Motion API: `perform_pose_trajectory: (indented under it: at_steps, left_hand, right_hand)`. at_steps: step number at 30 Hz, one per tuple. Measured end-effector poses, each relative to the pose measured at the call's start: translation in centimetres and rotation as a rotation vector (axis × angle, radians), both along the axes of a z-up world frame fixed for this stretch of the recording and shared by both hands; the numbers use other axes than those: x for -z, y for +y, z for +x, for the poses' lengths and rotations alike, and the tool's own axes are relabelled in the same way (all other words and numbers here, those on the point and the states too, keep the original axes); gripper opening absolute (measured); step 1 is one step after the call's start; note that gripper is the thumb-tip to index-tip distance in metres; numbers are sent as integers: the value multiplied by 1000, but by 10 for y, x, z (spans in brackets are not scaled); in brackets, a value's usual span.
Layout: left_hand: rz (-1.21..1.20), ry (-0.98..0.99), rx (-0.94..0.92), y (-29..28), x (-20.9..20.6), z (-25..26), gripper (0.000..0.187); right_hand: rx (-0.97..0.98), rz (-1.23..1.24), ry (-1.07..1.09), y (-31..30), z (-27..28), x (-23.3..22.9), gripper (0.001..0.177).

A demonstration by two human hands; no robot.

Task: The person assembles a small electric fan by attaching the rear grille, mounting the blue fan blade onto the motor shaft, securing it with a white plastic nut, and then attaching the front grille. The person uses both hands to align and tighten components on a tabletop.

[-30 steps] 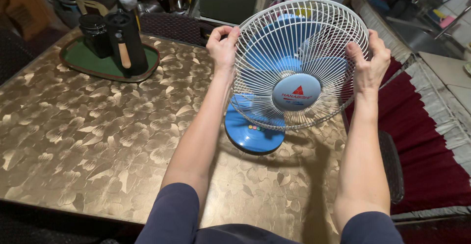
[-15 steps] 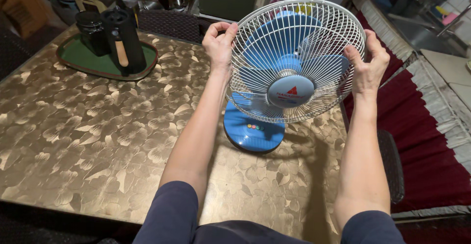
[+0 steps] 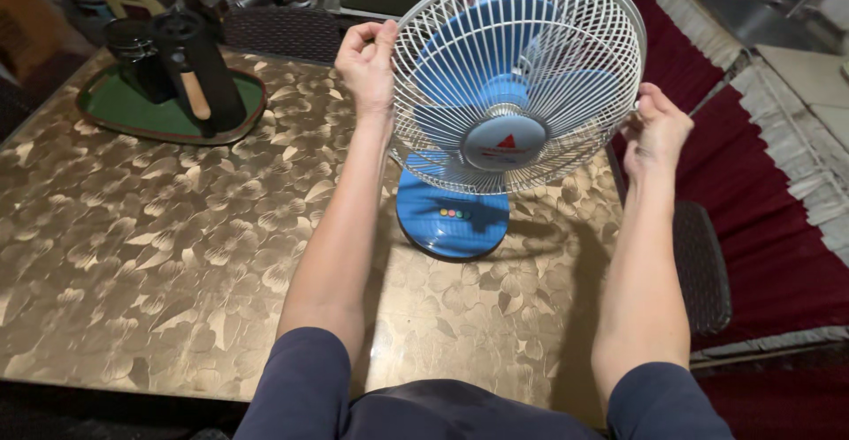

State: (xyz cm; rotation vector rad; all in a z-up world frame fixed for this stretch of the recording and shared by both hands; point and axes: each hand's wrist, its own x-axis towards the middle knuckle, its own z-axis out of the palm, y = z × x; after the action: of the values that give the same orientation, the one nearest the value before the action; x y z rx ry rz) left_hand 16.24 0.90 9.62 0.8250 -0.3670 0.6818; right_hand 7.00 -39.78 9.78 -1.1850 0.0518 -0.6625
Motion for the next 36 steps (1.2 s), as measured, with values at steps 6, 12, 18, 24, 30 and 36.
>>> perform_pose_trajectory:
  at_steps: [6, 12, 18, 24, 30, 36]
  left_hand:
    - [79, 68, -203, -8, -3, -10, 21]
    - [164, 159, -336, -13, -11, -21, 28]
    - [338, 190, -796, -21, -13, -21, 30]
    - [-80, 101, -247, -24, -4, -14, 19]
    - [-289, 52, 89, -9, 3, -2, 31]
    - [-413, 11, 142, 6, 25, 9, 68]
  right_hand:
    - [-14, -149, -106, 9, 4, 8, 14]
    - [311, -225, -4, 6, 19, 19, 11]
    - [481, -588, -123, -7, 33, 31, 20]
    - [587, -498, -36, -6, 47, 35, 19]
    - [639, -534, -66, -8, 54, 36, 16]
    - [625, -507, -86, -19, 63, 45, 13]
